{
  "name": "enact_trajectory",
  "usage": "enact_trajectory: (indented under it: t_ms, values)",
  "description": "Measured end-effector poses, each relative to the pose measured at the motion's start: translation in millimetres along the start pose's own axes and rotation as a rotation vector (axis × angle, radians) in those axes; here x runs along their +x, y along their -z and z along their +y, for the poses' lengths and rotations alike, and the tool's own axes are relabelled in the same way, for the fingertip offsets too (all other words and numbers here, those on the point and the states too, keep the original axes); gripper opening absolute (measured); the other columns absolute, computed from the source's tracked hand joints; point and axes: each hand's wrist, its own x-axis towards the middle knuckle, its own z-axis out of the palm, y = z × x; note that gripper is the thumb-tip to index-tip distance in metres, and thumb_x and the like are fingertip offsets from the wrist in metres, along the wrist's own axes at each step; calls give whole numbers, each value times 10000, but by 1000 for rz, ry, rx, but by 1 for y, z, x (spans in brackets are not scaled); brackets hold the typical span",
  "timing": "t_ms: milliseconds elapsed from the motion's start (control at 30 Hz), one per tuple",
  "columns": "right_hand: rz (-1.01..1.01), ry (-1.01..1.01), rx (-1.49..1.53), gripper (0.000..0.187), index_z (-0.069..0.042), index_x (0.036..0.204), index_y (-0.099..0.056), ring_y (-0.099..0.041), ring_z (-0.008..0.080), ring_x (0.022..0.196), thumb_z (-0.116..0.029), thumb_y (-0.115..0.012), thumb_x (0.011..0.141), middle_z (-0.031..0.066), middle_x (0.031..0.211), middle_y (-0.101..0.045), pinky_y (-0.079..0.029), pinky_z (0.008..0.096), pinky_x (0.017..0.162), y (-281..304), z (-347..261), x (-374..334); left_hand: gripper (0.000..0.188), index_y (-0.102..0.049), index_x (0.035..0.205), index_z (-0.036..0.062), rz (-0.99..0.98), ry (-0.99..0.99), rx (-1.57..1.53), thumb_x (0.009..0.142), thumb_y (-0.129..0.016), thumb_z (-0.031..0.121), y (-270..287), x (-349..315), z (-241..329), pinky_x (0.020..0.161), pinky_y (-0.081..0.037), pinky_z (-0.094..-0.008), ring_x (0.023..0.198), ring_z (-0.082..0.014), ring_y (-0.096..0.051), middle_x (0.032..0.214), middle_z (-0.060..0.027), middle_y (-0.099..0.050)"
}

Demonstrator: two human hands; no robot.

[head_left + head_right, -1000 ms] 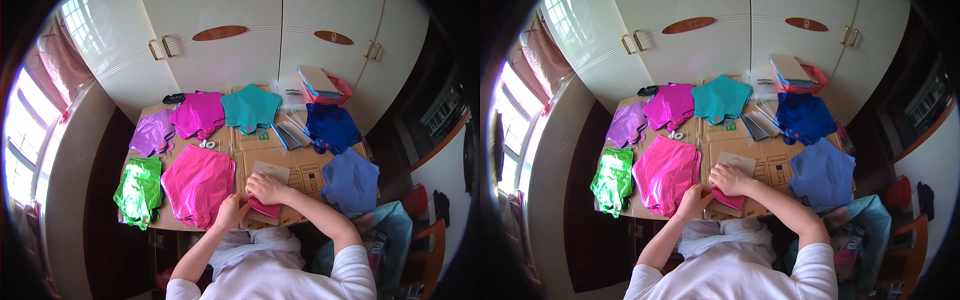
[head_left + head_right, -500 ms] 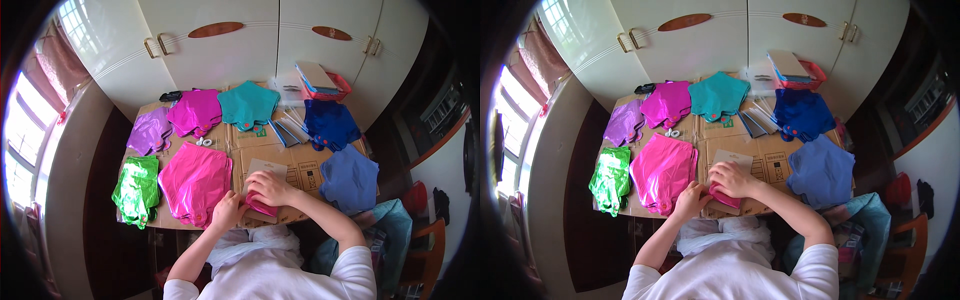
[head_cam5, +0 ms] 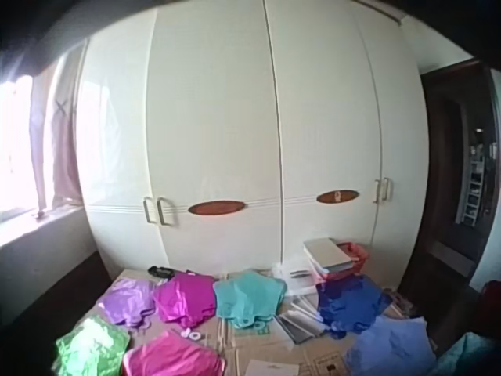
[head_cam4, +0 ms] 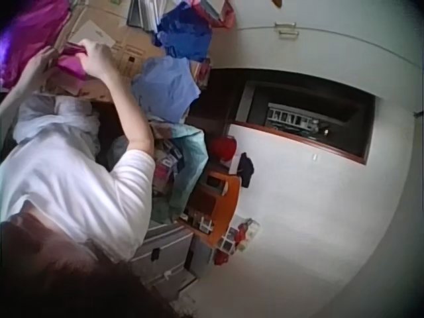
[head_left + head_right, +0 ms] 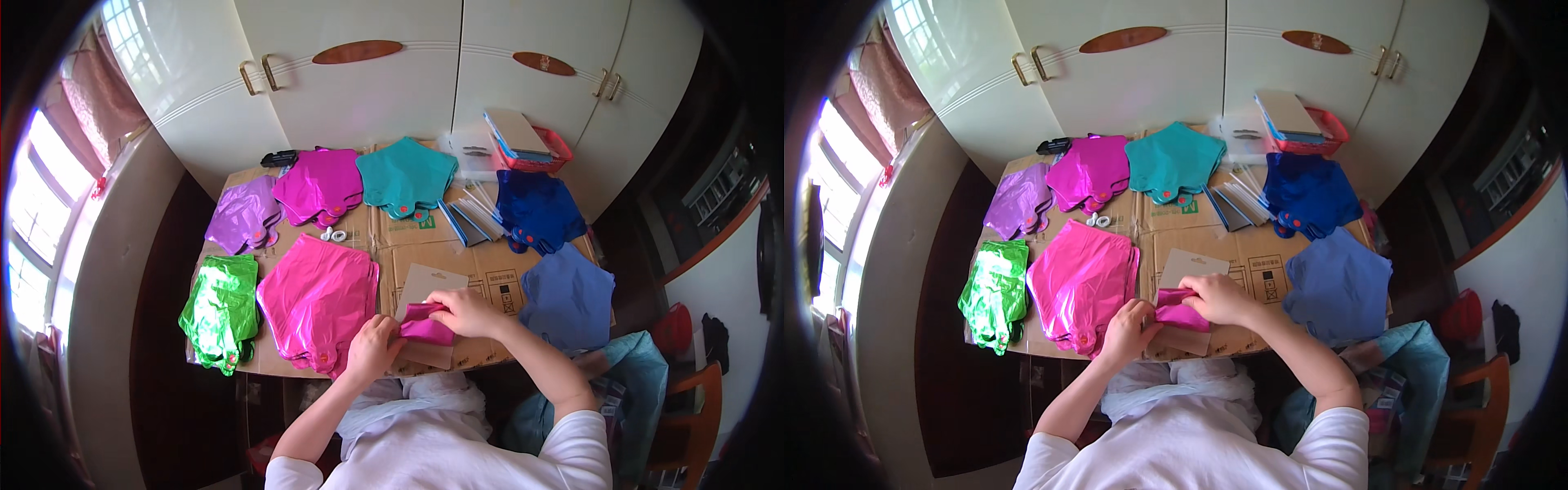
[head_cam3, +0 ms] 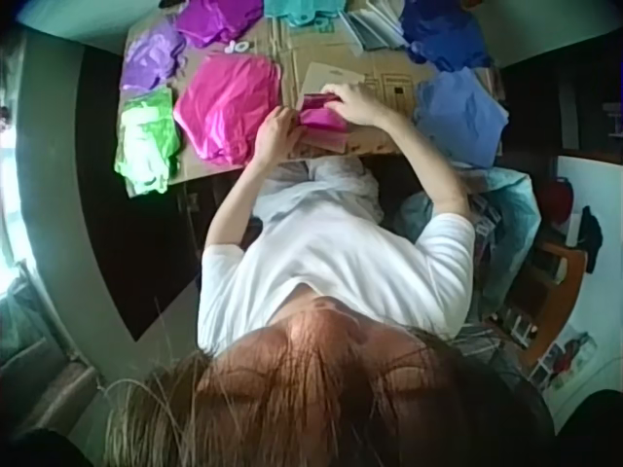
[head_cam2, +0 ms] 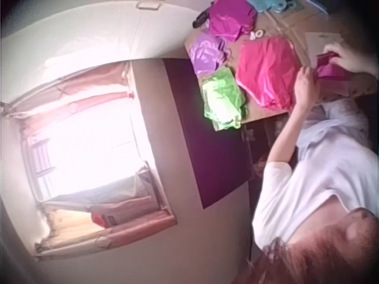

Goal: Folding colorful fabric items around cardboard inserts and placing them into plastic packaging bags.

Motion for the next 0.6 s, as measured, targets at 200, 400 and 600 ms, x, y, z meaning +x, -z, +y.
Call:
enact_trajectory:
  t_ms: [200, 400, 600]
  values:
    - [298, 417, -380, 90, -62, 895, -614, -687, 214, 792, -98, -608, 813, 79, 855, -687, -553, 323, 647, -20, -24, -44, 175, -629, 889, 104, 73, -292, 109, 721, -673, 112, 4, 3, -4, 710, -489, -334, 847, -218, -574, 909, -17, -598]
    - [389, 662, -670, 123, -62, 872, -599, -656, 230, 909, -143, -598, 780, 98, 973, -660, -556, 317, 739, -54, -21, -71, 305, -677, 981, 90, 3, -565, 349, 685, -621, 140, 4, -2, -12, 705, -496, -310, 847, -171, -576, 941, 6, -607]
    - [392, 570, -624, 176, -62, 937, -612, -638, 250, 996, -159, -601, 790, 106, 1069, -650, -542, 354, 821, -75, -1, -85, 342, -666, 1034, 67, -117, -554, 338, 703, -610, 133, 6, 0, -7, 721, -494, -315, 865, -170, -581, 933, -9, -601]
